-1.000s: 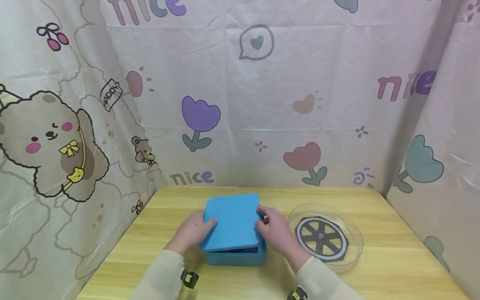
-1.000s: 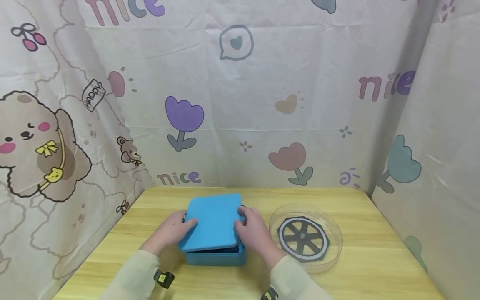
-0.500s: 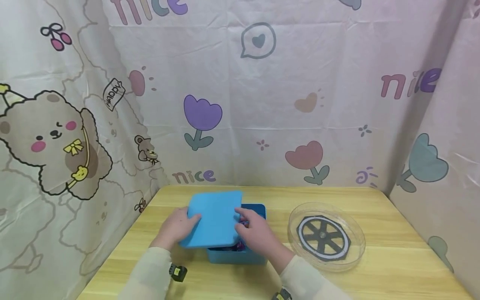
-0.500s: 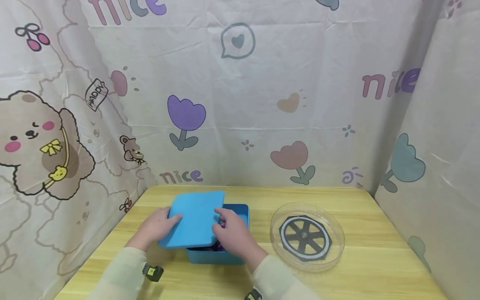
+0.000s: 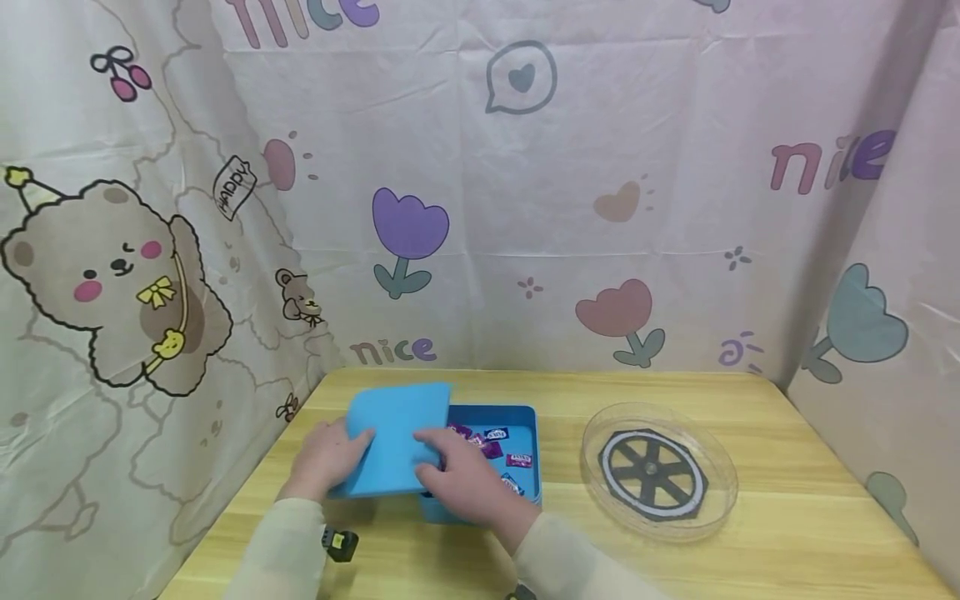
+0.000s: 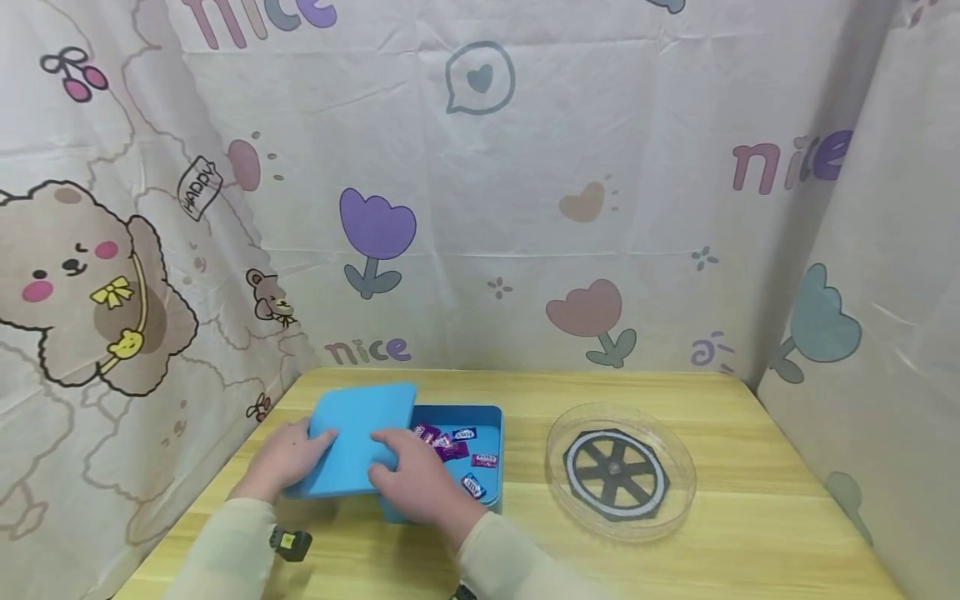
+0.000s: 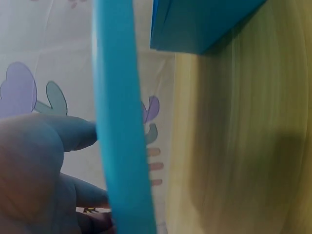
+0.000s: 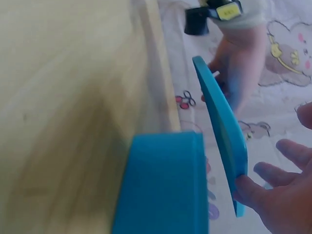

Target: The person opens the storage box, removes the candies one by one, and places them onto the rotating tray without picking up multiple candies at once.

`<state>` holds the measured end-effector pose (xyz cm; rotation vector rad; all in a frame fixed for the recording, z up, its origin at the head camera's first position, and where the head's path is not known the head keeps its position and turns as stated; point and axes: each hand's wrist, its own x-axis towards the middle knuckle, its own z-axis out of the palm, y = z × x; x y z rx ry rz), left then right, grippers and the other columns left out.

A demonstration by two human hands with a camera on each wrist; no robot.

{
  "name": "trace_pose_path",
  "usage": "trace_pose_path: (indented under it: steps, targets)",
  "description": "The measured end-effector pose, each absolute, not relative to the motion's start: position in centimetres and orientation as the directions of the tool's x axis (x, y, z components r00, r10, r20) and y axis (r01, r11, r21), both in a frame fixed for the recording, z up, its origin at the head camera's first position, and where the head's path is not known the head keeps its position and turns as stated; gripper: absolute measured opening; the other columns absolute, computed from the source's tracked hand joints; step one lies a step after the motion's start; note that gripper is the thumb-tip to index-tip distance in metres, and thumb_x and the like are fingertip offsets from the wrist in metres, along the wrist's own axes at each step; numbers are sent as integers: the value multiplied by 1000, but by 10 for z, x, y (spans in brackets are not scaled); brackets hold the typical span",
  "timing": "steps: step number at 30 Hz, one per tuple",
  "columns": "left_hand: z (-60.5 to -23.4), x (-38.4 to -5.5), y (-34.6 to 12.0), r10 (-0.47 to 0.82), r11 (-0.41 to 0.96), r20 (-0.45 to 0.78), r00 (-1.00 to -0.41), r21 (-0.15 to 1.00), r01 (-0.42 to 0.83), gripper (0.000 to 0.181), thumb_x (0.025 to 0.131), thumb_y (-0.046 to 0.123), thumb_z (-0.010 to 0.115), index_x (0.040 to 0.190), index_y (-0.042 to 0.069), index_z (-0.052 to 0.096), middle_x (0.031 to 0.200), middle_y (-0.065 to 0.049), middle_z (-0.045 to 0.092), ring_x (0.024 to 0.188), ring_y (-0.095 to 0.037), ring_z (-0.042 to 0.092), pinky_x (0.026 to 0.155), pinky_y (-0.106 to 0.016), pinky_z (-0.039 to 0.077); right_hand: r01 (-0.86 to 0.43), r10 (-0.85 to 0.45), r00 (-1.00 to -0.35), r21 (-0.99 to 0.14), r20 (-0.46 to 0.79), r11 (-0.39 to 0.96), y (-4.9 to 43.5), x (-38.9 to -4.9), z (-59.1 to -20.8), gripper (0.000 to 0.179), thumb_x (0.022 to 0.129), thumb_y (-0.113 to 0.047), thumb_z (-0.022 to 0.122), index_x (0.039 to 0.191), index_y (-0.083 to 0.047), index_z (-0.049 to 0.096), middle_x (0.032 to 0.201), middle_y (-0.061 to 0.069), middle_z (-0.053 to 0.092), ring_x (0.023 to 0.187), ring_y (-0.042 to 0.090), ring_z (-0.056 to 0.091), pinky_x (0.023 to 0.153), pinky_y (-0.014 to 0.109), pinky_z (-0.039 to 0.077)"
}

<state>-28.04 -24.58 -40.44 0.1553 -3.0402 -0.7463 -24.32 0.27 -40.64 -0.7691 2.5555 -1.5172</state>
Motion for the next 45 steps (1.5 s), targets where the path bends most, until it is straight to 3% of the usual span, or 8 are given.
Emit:
trace_pose_path:
  steps: [8, 15, 24, 32, 45]
  targets:
    - [-405, -277, -267, -130, 886, -68, -989, 439, -146, 91, 100, 61, 44, 158, -5, 20, 142, -46, 31, 123, -61, 39, 91, -73, 41, -454, -543, -817, -799, 197, 394, -28, -240, -413, 42, 97, -32, 60, 138, -22, 65, 148, -4, 53, 140, 19, 44, 114, 49, 36]
    - [-408, -276, -276, -125, 898, -88, -988, 412, -151, 92, 98, 60, 50, 156, -6, 24, 142, -49, 29, 121, -64, 38, 89, -73, 42, -567, -651, -741, -671, 163, 478, -51, -240, -414, 42, 101, -30, 49, 135, -14, 67, 144, -3, 57, 142, 21, 41, 120, 56, 19]
    - [-421, -280, -281, -119, 870, -160, -980, 459, -180, 100, 90, 61, 65, 155, -6, 29, 149, -47, 22, 128, -71, 25, 96, -79, 33, -559, -648, -760, -565, 56, 607, -78, -234, -426, 46, 102, -29, 42, 139, -13, 62, 141, -11, 58, 144, 24, 37, 115, 68, 17]
    - [-432, -280, -279, -137, 862, -180, -974, 462, -207, 100, 84, 56, 76, 154, -4, 35, 147, -45, 29, 124, -67, 34, 92, -79, 37, -541, -628, -778, -531, 22, 652, -87, -232, -454, 40, 103, -32, 48, 138, -19, 64, 138, -14, 59, 144, 24, 38, 114, 70, 16]
    - [-443, -279, -282, -155, 882, -174, -972, 418, -216, 102, 80, 60, 77, 151, -4, 40, 141, -49, 31, 120, -66, 38, 90, -76, 40, -529, -630, -777, -540, -2, 655, -87, -237, -461, 39, 101, -29, 51, 137, -24, 64, 139, -13, 58, 146, 24, 34, 115, 68, 17]
